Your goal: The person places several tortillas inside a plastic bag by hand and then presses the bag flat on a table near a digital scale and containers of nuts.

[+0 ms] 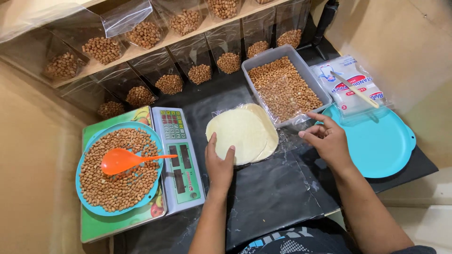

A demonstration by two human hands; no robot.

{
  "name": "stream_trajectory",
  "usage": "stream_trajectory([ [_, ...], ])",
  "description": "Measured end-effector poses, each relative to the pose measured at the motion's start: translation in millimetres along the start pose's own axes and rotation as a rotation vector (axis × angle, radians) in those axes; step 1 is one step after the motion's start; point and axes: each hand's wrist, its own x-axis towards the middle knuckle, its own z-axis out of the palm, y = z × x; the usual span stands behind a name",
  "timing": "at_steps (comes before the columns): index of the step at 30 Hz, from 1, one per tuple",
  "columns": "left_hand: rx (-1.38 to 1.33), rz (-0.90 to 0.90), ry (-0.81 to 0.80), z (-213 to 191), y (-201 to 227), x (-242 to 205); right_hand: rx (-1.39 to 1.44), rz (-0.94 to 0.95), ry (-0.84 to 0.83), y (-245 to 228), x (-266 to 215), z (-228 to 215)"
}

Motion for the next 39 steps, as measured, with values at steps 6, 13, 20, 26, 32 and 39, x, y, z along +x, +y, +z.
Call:
stream_trajectory([
  [6,0.001,0.061,0.046,0.6,-8.2,-0.2,0.003,0.077,0.032,2.8,0.8,-15.4],
  [13,-0.041,0.098,0.046,0.2,-8.0,-2.4,0.034,0.103,0.004,14.5,3.0,-27.1],
  [20,0.056,0.033,0.02,0.1,-7.5,-4.2,0.027,0.152,-0.114,0.7,-1.9,-4.0],
  [26,0.122,0.088,0.051,-1.2,3.2,-8.6,-0.225,0.06,-0.1,-0.4,-12.8,15.3],
  [32,0.187,0.19,0.091,0.2,2.4,-10.0,-0.192,-0.061,-0.091,-1.4,-18.2,16.3],
  [39,0.145,0.193,0.076,-1.6,5.8,-10.6,0.022,-0.048,-0.107,6.8,-11.1,12.3],
])
